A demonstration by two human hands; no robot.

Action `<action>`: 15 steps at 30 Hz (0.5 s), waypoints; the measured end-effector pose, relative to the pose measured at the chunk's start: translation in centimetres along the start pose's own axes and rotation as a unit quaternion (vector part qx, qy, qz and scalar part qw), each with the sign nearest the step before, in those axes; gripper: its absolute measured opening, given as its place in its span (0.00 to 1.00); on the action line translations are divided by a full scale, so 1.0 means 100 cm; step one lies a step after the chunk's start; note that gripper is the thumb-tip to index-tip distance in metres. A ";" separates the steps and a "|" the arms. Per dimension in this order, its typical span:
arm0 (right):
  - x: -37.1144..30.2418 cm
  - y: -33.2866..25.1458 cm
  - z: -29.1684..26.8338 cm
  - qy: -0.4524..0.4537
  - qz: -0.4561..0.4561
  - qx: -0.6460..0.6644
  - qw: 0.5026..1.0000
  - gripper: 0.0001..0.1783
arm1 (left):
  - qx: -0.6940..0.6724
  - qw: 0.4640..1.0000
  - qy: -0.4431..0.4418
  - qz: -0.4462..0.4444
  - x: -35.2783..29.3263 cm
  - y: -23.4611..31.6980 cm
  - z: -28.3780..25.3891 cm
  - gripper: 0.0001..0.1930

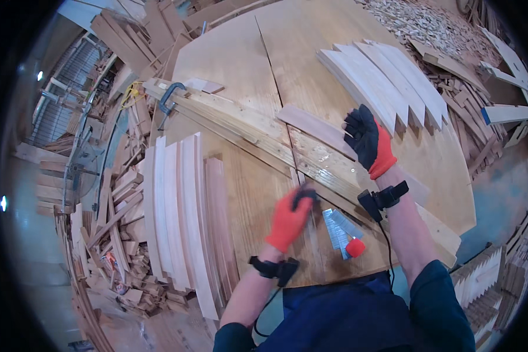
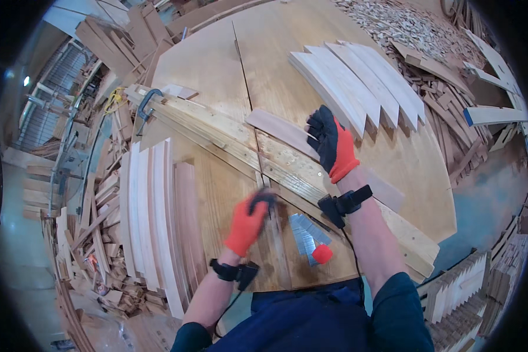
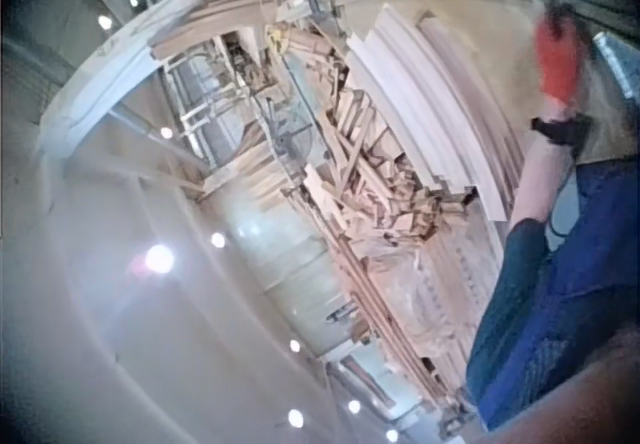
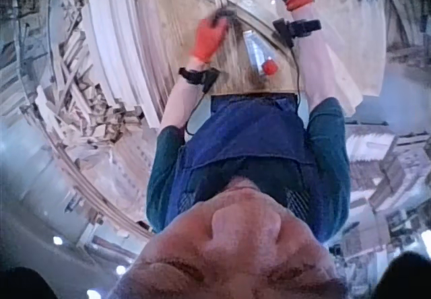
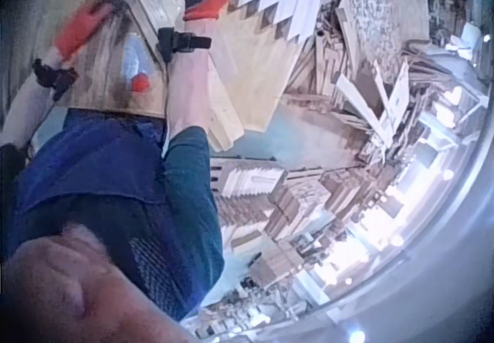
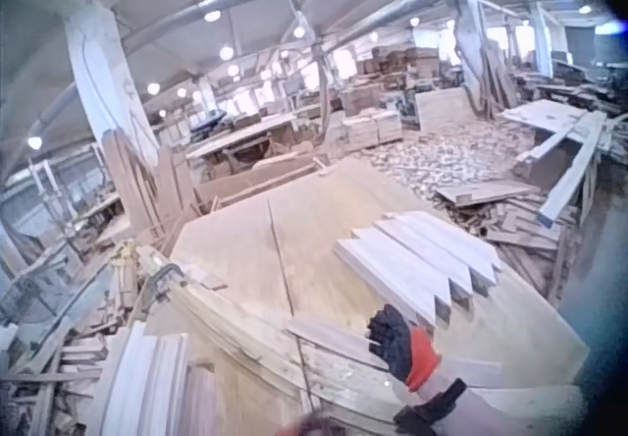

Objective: The person picks up wooden planks from a stack and places them on a workbench. They use a tape measure to measure the length of the planks and then move them to a different pile on the workbench. The person repeats this process for multiple planks.

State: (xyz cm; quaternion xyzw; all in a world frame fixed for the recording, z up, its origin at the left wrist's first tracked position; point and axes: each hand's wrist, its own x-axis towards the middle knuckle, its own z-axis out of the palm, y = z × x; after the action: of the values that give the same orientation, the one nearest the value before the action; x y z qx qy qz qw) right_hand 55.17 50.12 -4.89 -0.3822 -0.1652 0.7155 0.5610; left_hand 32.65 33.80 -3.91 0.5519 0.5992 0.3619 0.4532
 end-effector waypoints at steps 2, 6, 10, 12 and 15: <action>-0.008 -0.005 0.013 -0.053 0.018 0.080 0.995 0.21 | -0.163 0.977 -0.136 -0.006 -0.001 0.013 0.040 0.23; -0.023 -0.014 0.018 -0.065 0.006 0.136 0.989 0.22 | -0.400 0.881 -0.245 -0.053 -0.004 0.015 0.103 0.23; -0.027 -0.023 0.002 -0.001 -0.138 -0.013 0.990 0.19 | -0.401 0.885 -0.211 -0.103 -0.010 0.037 0.136 0.23; -0.034 -0.023 -0.014 0.031 -0.341 -0.241 0.908 0.17 | -0.343 0.914 -0.186 -0.110 -0.015 0.043 0.142 0.22; -0.066 -0.033 -0.017 0.037 -0.513 -0.557 0.652 0.19 | -0.260 0.932 -0.189 -0.170 -0.032 0.072 0.144 0.19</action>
State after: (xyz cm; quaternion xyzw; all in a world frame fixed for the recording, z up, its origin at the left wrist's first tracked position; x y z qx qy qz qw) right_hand 59.16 44.64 -1.46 -0.5034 -0.6818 0.0725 0.5258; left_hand 48.56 30.66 -1.44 0.3630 0.4723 0.3113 0.7404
